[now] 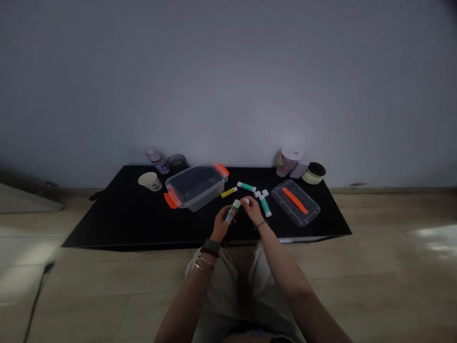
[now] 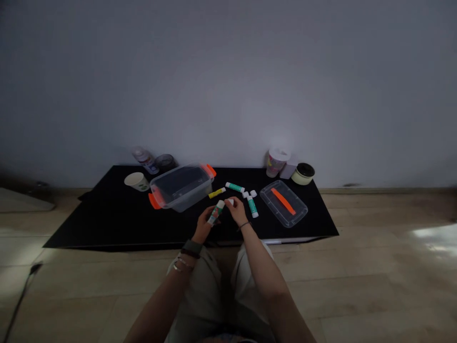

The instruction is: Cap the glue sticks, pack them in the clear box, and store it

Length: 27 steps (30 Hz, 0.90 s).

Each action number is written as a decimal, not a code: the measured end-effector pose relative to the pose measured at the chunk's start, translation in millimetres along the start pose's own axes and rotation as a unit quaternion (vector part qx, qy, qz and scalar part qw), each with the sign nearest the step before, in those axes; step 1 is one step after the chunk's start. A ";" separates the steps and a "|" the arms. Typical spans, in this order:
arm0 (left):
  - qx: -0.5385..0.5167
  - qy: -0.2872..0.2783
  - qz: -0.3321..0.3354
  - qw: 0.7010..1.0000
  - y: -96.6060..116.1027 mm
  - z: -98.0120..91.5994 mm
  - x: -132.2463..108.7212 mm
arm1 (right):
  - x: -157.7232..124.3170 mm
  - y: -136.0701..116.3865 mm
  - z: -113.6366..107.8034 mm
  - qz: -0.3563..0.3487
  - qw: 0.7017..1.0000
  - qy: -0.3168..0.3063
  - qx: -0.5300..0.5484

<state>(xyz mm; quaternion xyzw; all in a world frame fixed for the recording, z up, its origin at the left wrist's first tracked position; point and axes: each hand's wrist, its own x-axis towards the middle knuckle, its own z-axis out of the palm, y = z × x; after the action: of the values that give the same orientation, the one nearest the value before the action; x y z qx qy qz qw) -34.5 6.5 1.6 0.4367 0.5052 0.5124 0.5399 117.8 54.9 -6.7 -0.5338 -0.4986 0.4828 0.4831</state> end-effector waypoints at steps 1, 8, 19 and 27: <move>0.006 -0.006 -0.006 1.000 -0.5 -0.7 -0.2 | -1.5 -0.5 -0.3 0.003 1.000 -0.007 -0.011; 0.043 -0.043 -0.029 0.998 -9.7 -3.0 2.8 | -8.4 -9.4 -6.0 -0.023 0.996 0.001 -0.085; 0.091 -0.144 -0.048 0.984 -13.3 -1.7 -1.7 | -32.7 -13.1 -9.8 -0.078 0.959 -0.024 -0.272; 0.124 -0.119 -0.012 0.985 -7.1 -1.0 -5.8 | -33.7 -9.0 -3.3 -0.053 0.936 -0.019 -0.347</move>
<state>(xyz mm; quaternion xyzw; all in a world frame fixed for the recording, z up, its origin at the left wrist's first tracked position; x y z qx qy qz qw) -34.6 0.0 -5.0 0.5524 0.5016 0.3838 0.5441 119.3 21.5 3.6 -0.6318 -0.6719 0.2628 0.2834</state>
